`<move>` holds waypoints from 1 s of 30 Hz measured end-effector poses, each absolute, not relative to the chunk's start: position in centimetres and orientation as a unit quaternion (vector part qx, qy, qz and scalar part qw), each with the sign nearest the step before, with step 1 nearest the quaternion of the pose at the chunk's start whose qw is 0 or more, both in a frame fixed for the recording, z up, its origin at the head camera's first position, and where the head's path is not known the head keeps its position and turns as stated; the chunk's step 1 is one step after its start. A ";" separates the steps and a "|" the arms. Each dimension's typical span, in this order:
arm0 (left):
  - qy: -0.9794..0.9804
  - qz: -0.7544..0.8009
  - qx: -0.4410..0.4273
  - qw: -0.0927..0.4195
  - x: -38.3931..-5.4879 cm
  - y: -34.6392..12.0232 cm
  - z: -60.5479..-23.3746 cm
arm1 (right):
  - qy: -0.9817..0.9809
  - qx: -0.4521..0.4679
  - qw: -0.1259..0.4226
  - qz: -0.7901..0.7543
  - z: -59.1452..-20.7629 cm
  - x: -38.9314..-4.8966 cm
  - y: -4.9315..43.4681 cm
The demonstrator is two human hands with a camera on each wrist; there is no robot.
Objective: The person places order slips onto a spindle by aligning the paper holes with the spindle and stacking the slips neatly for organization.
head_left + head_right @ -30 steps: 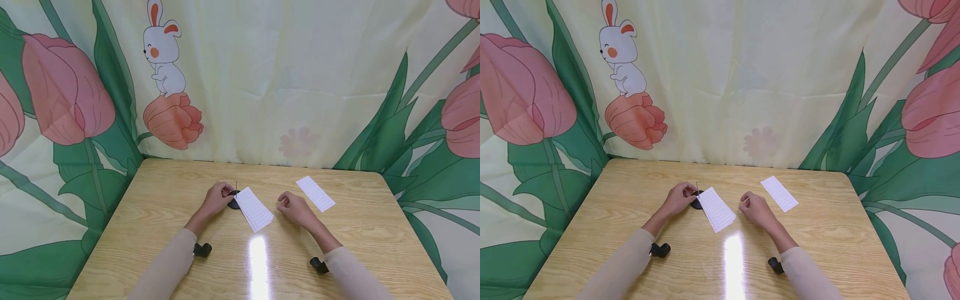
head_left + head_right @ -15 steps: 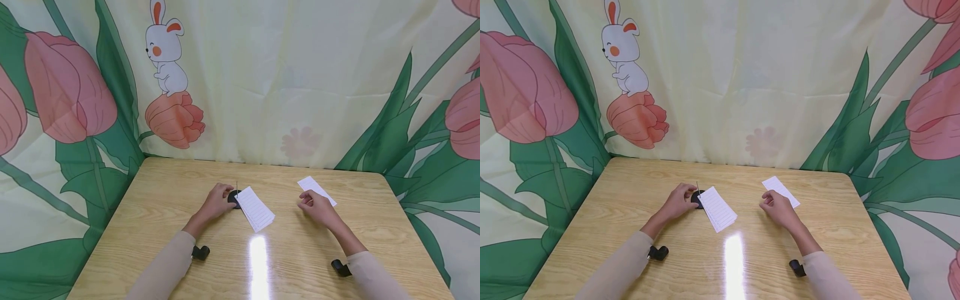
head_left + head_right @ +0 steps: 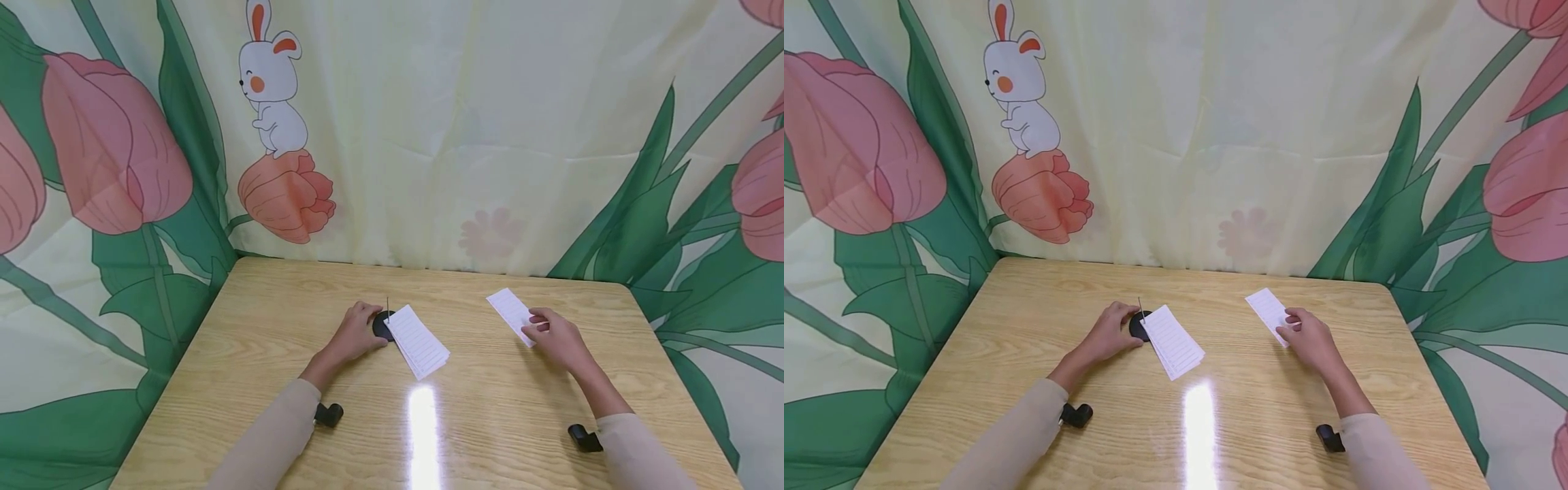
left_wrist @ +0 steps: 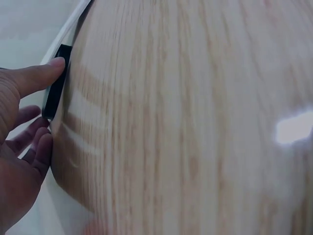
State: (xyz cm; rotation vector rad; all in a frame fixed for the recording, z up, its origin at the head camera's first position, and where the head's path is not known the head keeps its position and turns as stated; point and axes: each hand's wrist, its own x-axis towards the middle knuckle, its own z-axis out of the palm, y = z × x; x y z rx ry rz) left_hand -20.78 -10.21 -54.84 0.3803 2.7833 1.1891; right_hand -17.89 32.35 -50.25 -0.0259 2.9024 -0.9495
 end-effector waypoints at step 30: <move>0.910 0.394 0.119 0.050 -20.9 -10.2 -55.0 | 0.965 0.061 0.062 -0.247 -52.0 -19.8 33.5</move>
